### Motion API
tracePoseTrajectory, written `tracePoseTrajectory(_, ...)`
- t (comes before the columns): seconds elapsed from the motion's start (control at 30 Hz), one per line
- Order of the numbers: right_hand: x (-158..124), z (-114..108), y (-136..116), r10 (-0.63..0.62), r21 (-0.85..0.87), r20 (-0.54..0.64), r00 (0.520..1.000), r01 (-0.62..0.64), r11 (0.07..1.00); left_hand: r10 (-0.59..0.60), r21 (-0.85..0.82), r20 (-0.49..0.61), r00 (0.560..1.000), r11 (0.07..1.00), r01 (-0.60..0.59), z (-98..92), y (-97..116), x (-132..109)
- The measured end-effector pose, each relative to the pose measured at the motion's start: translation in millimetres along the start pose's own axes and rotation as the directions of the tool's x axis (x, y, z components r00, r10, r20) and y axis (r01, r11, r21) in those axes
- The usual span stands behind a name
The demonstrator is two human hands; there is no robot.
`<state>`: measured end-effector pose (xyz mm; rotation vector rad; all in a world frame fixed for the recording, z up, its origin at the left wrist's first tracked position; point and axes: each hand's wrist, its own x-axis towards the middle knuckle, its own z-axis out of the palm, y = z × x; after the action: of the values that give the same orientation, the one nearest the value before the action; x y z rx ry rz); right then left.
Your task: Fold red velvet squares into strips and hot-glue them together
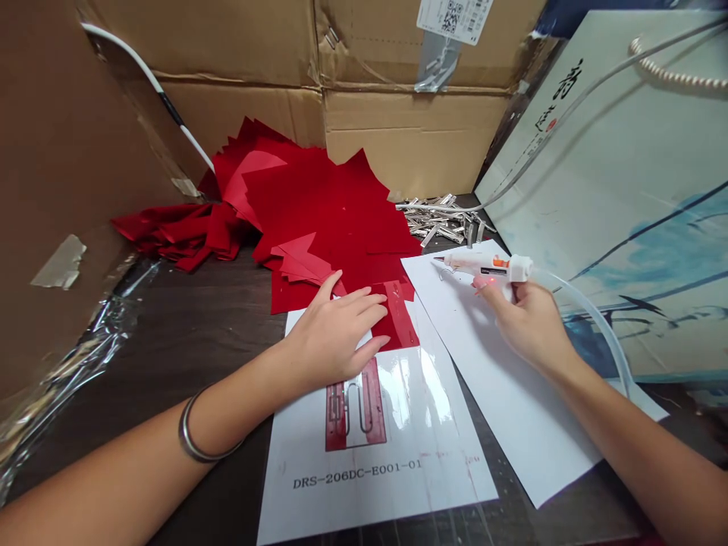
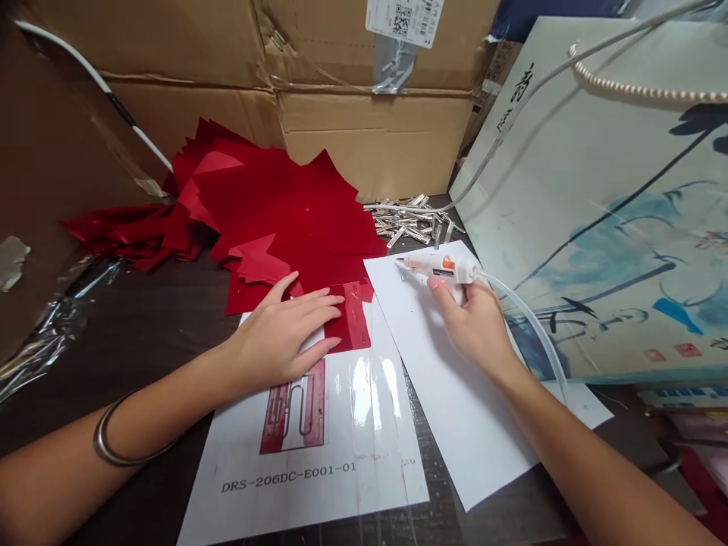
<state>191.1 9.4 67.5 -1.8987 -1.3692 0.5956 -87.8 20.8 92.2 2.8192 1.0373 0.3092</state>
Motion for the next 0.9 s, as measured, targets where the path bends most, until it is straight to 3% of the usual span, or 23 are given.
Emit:
tracePoseTrajectory(0.27, -13, -9, -6, -0.069, -0.118, 0.079, 0.994, 0.078, 0.990, 0.001, -0.013, -0.007, 1.000, 1.000, -0.001, -0.6, 0, -1)
tracePoseTrajectory(0.43, -62, -22, -1, -0.041, -0.206, 0.079, 0.996, 0.057, 0.977, -0.004, -0.030, -0.016, 1.000, 1.000, 0.004, 0.1, -1, -1)
tracePoseTrajectory(0.5, -86, -25, -3, -0.118, -0.214, 0.052, 0.992, 0.127, 0.968, -0.005, -0.038, -0.017, 1.000, 0.999, 0.005, 0.0, -2, -1)
tracePoseTrajectory(0.6, -106, -26, -18, -0.201, -0.080, 0.059, 0.978, 0.206, 0.975, -0.006, -0.043, -0.021, 1.000, 0.999, 0.005, -0.5, -1, -1)
tracePoseTrajectory(0.67, -101, -24, -35, -0.070, 0.162, 0.247, 0.967, 0.030, 0.986, -0.005, -0.040, -0.017, 1.000, 0.999, 0.004, -1.2, -1, 0)
tracePoseTrajectory(0.7, -94, -22, -43, 0.001, 0.279, 0.386, 0.922, -0.118, 0.953, -0.006, -0.038, -0.012, 1.000, 0.999, 0.005, -1.7, 0, 0)
tracePoseTrajectory(0.77, -73, -15, -59, 0.063, 0.399, 0.614, 0.787, -0.378, 0.835, -0.011, -0.037, -0.004, 1.000, 0.999, 0.011, -2.6, 0, 1)
tracePoseTrajectory(0.83, -51, -6, -69, 0.113, 0.409, 0.706, 0.699, -0.533, 0.740, -0.019, -0.040, -0.001, 1.000, 0.999, 0.019, -3.3, 1, 1)
tracePoseTrajectory(0.9, -34, 2, -73, 0.156, 0.356, 0.766, 0.624, -0.613, 0.706, -0.022, -0.047, -0.004, 1.000, 0.999, 0.022, -3.2, 0, 0)
